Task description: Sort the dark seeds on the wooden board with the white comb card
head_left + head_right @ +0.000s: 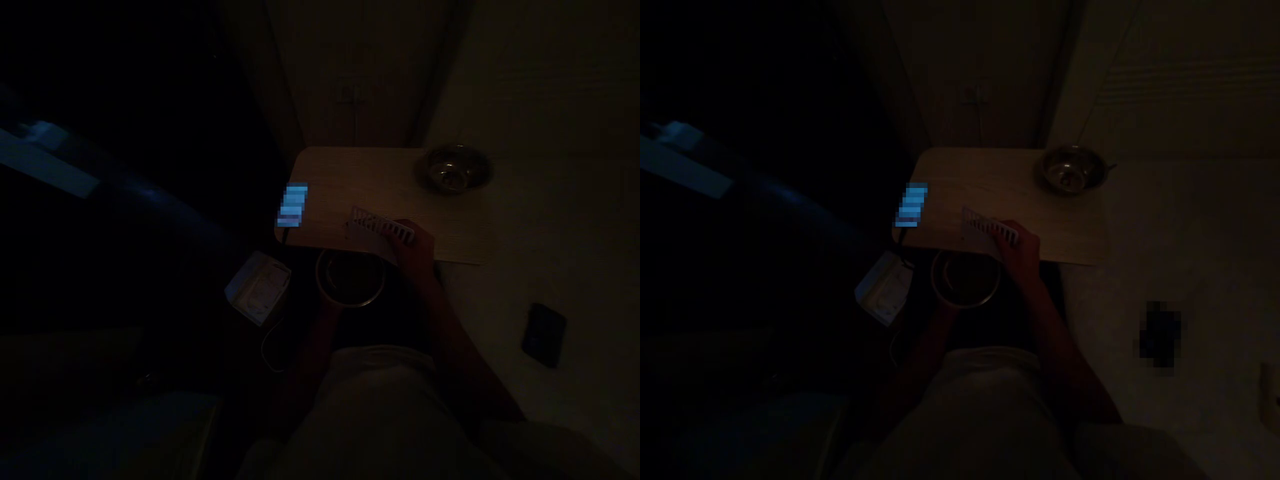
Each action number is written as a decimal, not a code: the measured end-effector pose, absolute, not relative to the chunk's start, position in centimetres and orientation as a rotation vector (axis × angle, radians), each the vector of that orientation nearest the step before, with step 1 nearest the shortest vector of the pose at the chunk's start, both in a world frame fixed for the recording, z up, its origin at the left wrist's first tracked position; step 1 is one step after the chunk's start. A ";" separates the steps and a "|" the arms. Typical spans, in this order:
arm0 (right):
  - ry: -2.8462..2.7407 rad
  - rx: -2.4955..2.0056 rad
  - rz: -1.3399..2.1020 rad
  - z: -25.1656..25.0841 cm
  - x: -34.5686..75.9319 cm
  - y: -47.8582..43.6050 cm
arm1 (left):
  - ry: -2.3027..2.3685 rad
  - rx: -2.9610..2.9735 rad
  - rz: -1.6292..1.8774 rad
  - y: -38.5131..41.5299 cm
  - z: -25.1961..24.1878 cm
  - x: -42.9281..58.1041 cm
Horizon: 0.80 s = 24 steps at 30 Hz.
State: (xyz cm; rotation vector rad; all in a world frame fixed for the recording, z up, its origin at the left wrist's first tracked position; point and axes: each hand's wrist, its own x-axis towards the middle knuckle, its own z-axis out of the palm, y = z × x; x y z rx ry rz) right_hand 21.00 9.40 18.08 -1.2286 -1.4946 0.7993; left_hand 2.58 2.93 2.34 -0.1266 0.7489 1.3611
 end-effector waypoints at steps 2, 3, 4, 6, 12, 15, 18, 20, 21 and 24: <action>-1.501 -1.214 0.812 18.2 20.9 9.3 | 0.741 -0.149 1.363 2.7 2.3 2.5; -1.501 -1.211 0.820 18.2 20.8 9.3 | 0.739 -0.156 1.365 2.6 2.4 2.6; -1.501 -1.208 0.828 18.3 20.8 9.3 | 0.733 -0.163 1.375 2.6 2.5 2.7; -1.502 -1.205 0.839 18.2 20.8 9.3 | 0.697 -0.193 1.409 2.5 2.9 2.9; -1.514 -1.189 0.815 18.3 20.7 9.2 | 0.624 -0.278 1.409 2.6 4.3 3.3; -1.513 -1.183 0.812 18.3 20.7 9.1 | 0.638 -0.276 1.441 2.7 4.2 3.1; -1.512 -1.189 0.812 18.3 20.6 9.1 | 0.630 -0.286 1.460 2.6 3.7 3.0; -1.520 -1.187 0.805 18.2 20.5 9.2 | 0.621 -0.290 1.459 2.6 3.4 3.0; -1.527 -1.186 0.799 18.2 20.5 9.2 | 0.618 -0.290 1.452 2.7 3.4 3.1; -1.541 -1.180 0.796 18.1 20.4 9.1 | 0.628 -0.292 1.437 3.1 3.4 3.3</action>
